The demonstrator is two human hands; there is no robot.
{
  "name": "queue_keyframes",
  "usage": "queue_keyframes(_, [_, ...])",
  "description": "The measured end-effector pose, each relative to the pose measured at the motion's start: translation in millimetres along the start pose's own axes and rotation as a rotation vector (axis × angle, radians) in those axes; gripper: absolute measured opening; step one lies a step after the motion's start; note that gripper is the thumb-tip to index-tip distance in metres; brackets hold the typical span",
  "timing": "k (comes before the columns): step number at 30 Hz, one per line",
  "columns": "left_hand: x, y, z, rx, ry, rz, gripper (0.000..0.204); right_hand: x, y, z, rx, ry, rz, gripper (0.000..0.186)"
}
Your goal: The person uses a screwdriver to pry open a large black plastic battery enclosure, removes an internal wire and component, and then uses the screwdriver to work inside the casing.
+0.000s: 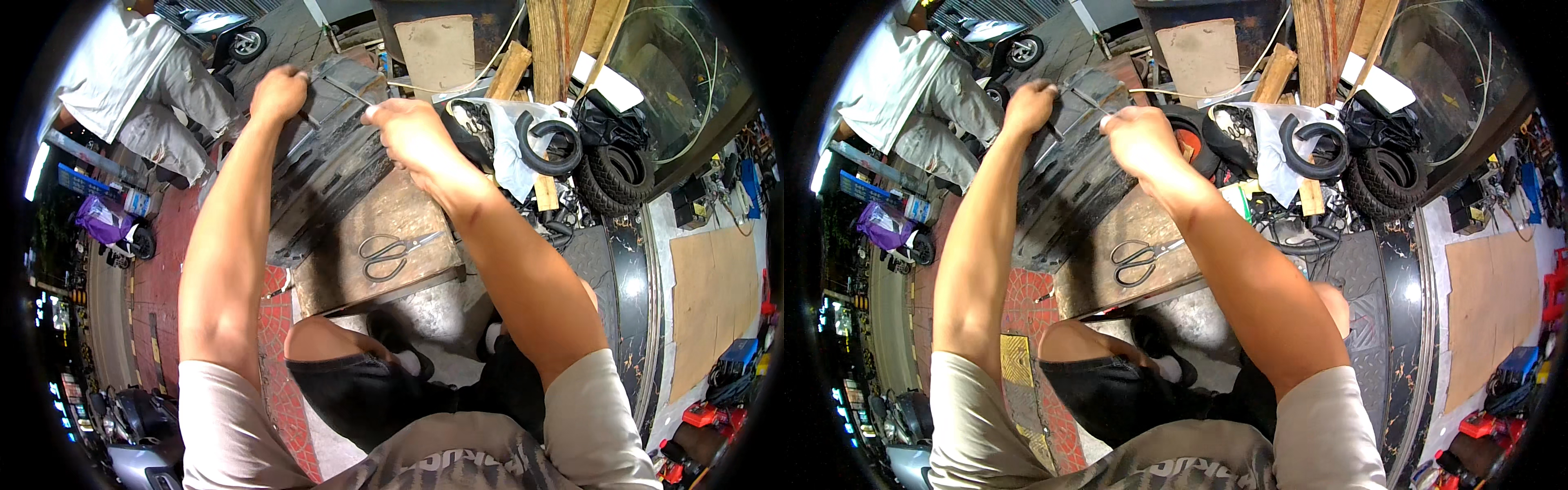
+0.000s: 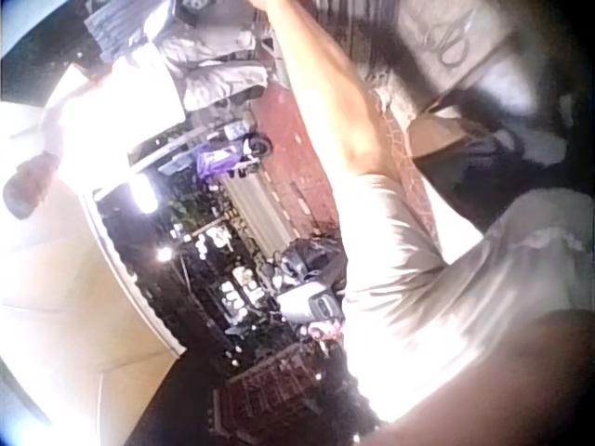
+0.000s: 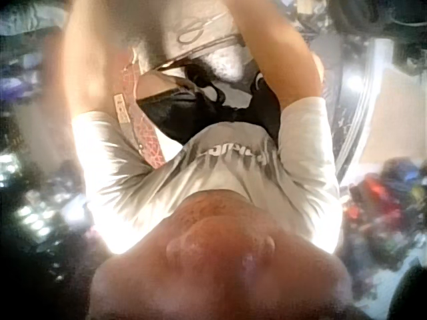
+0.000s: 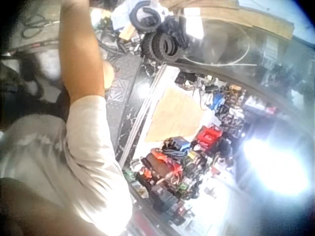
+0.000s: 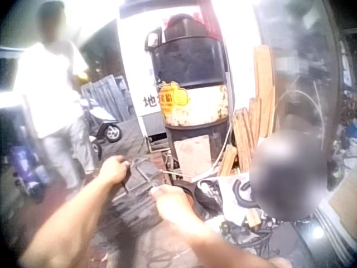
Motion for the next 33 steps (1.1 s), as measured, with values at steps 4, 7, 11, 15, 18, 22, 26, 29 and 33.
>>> queue_keyframes(4, [14.7,-29.7,-1.9,-0.030,0.073,-0.124,0.053,-19.5,6.1,-41.6,-0.964,0.528,0.203,0.021])
queue_keyframes(7, [19.7,-35.4,-12.3,0.021,0.027,-0.147,0.058,-23.5,3.4,-37.5,-0.762,0.396,0.281,0.023])
queue_keyframes(11, [13.0,-30.2,6.3,0.063,0.044,-0.154,0.059,4.5,11.1,-0.1,0.071,0.296,0.279,0.032])
queue_keyframes(15, [5.9,-23.3,0.8,0.074,0.044,-0.139,0.061,-16.8,-8.1,6.9,0.611,-0.310,-0.047,0.038])
queue_keyframes(18, [4.1,-21.6,11.6,0.024,0.024,-0.107,0.061,-8.9,1.2,2.1,0.517,-0.325,-0.188,0.037])
queue_keyframes(22, [8.3,-23.6,6.4,0.070,0.038,-0.126,0.062,0.4,9.4,-24.4,-0.751,0.559,0.093,0.029])
queue_keyframes(26, [5.3,-22.6,7.0,0.024,0.014,-0.103,0.063,-11.1,1.0,-29.2,-1.220,0.548,0.119,0.023])
queue_keyframes(29, [5.7,-21.7,9.7,-0.002,0.007,-0.115,0.063,-13.4,14.5,-25.2,-0.573,0.385,0.286,0.027])
queue_keyframes(33, [8.2,-21.7,8.5,-0.023,0.002,-0.104,0.063,4.4,15.9,5.3,-0.087,0.225,0.269,0.026])
Point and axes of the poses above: each hand's wrist, its own x-axis towards the middle knuckle, its own y-axis out of the back of the hand, z = x × y, the point moved 6 cm from there along x, towards the middle knuckle, and after that the axes turned 1 degree about y, right-handed, at the moved point
